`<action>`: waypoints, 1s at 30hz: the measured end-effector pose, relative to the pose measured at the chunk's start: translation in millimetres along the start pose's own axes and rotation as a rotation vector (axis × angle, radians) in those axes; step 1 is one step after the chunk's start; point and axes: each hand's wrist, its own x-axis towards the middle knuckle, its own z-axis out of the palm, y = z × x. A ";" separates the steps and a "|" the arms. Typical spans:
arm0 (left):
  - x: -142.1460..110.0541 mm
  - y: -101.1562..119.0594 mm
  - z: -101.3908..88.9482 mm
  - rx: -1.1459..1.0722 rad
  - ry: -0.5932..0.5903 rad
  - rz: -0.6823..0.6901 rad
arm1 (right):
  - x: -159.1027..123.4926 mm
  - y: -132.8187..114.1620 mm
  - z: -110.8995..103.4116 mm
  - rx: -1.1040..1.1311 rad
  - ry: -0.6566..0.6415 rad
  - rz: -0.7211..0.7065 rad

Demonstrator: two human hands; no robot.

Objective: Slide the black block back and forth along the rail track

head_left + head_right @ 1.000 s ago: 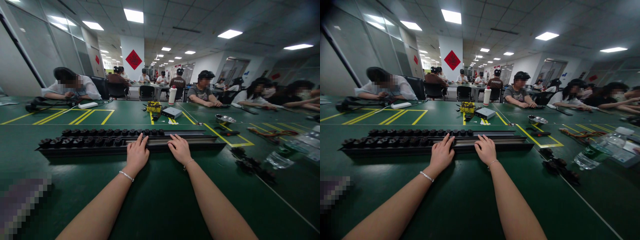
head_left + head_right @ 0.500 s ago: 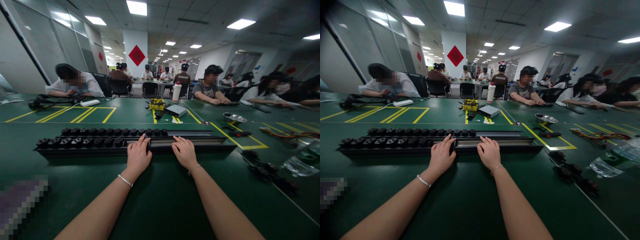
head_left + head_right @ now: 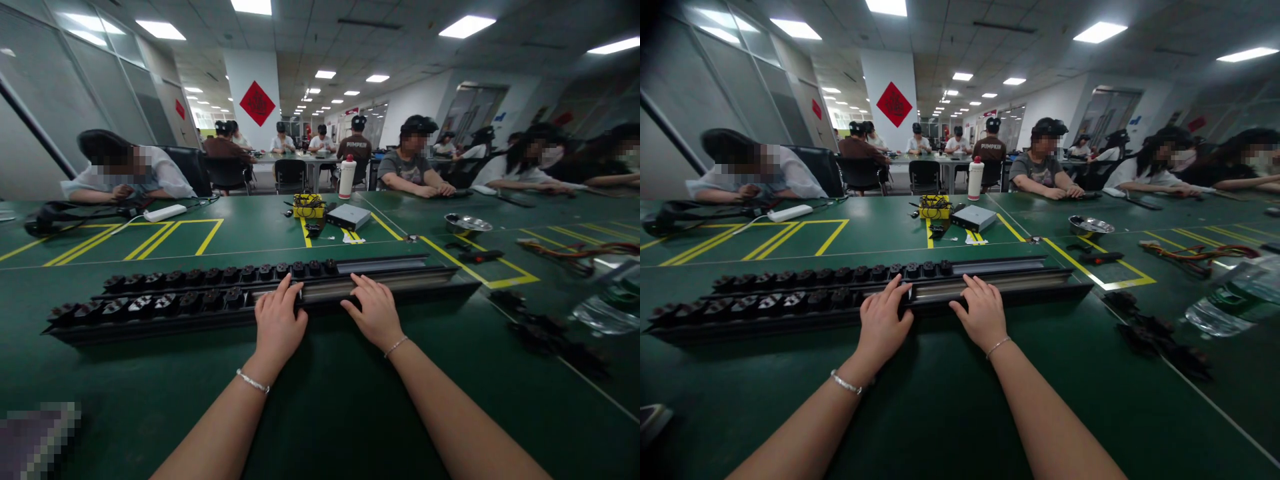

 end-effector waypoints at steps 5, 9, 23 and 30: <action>4.4 -0.4 1.5 -0.021 -0.014 0.004 | 1.6 1.2 1.8 -0.011 0.005 0.008; 4.8 -1.3 4.1 -0.016 0.016 0.012 | 1.5 1.2 3.9 -0.014 0.016 0.012; -3.3 -1.3 8.7 0.099 0.069 -0.067 | -10.7 -17.2 1.3 -0.018 -0.011 -0.041; -0.7 -3.5 4.6 0.106 0.019 -0.069 | -11.5 -18.2 0.2 0.000 -0.024 -0.016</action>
